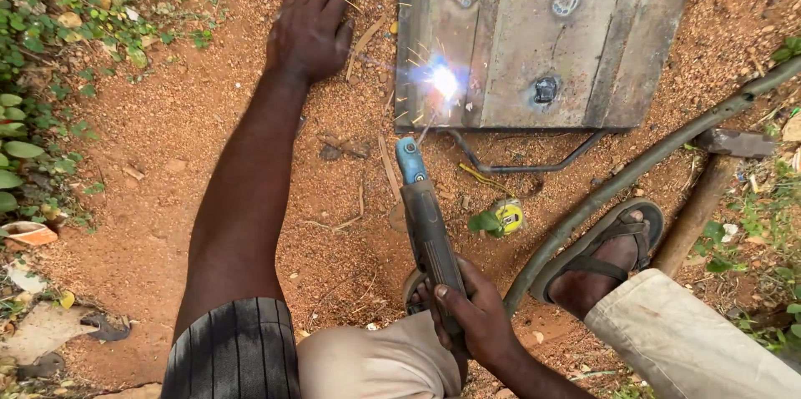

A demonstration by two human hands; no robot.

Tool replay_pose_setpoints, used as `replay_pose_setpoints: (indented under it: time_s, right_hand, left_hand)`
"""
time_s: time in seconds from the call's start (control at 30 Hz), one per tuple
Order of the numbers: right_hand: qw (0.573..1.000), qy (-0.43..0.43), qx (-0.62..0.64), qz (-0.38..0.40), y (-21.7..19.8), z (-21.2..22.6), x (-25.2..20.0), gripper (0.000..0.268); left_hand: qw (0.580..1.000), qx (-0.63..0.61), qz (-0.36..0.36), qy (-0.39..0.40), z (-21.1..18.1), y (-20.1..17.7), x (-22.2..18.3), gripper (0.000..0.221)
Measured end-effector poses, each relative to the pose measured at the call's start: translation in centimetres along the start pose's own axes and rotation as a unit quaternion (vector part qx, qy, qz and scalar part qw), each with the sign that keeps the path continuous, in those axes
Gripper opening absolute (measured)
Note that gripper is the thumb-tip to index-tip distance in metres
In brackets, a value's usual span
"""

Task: The person welds holes on a metal panel lying on the ground using an electrode holder, striking arcs that produce sparks. They chip at the welds, grind the panel with an angle grinder, then resume welding and fit a new welding rod into the holder.

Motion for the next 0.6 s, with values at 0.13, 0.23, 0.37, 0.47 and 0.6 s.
replay_pose_setpoints:
  time_s: [0.13, 0.23, 0.37, 0.47, 0.6]
  right_hand:
    - [1.0, 0.007, -0.016, -0.007, 0.0, 0.3, 0.1, 0.044]
    - [1.0, 0.011, -0.003, -0.005, -0.3, -0.1, -0.1, 0.043]
    - [1.0, -0.017, 0.01, 0.016, -0.2, -0.2, -0.1, 0.042]
    - [0.999, -0.024, -0.026, 0.013, -0.1, 0.3, 0.0, 0.042]
    - [1.0, 0.017, -0.001, -0.022, -0.4, -0.5, 0.1, 0.046]
  left_hand:
    - [0.999, 0.002, 0.038, -0.02, 0.6, 1.4, 0.3, 0.064]
    - [0.998, 0.03, 0.054, -0.017, 1.2, 2.6, 0.5, 0.062]
    - [0.998, 0.032, 0.057, -0.024, 1.2, 2.4, 0.4, 0.062]
    - [0.999, 0.026, 0.041, -0.013, 1.4, 2.4, 0.4, 0.065]
    - [1.0, 0.015, 0.021, -0.013, 0.6, 1.2, 0.2, 0.065]
Point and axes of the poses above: each hand's wrist, its own x-axis towards the middle knuckle, its own y-axis out of the palm, z = x × y, the point moved 9 cm from there along x, towards the middle knuckle, and after that the axes turned 9 degrees about -y, right-handed, at the moved point
